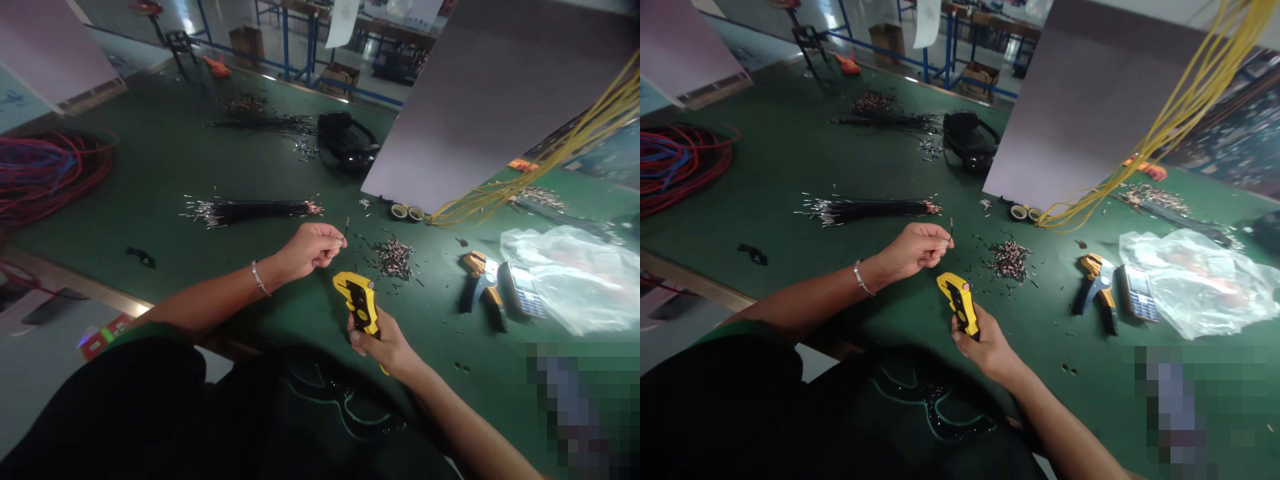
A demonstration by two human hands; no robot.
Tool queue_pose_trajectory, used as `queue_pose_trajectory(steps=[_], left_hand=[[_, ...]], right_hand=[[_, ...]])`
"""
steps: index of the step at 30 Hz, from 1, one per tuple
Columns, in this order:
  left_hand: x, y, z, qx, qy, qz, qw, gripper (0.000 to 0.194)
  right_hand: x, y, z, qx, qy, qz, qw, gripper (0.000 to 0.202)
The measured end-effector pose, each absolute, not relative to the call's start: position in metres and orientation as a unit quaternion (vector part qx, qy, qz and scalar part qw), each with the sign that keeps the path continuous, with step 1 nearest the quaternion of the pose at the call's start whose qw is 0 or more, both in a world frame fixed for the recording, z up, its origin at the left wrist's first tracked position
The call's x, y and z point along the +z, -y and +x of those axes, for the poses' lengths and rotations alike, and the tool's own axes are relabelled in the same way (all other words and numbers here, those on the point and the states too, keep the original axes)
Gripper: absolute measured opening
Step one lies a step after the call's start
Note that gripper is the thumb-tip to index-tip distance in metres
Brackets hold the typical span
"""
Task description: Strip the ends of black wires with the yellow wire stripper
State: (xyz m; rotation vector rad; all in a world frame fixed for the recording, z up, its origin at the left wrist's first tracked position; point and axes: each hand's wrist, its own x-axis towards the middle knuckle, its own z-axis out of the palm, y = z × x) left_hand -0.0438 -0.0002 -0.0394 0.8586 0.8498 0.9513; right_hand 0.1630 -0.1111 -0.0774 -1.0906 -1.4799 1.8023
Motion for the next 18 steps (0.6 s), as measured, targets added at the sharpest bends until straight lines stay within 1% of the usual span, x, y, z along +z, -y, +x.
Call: queue_pose_trajectory(steps=[4,9,12,18], left_hand=[[-0.0481,0.0002,-0.0407,0.423,-0.383,0.384,0.726,0.005],[-0.0475,0.0022,-0.039,0.43,-0.399,0.373,0.719,0.007],[-0.0447,0.0019,-0.0397,0.434,-0.397,0.376,0.716,0.008],[-0.0435,0.0014,-0.0404,0.439,-0.414,0.388,0.696,0.01]], right_hand=[[-0.0784,0.1102,0.1636,0.68,0.532,-0.407,0.297,0.02],[-0.0806,0.1088,0.1631,0.721,0.476,-0.384,0.326,0.027],[-0.0821,0.1123,0.1626,0.732,0.465,-0.378,0.325,0.027],[-0.0807,0.1161,0.1609,0.773,0.401,-0.341,0.356,0.028]])
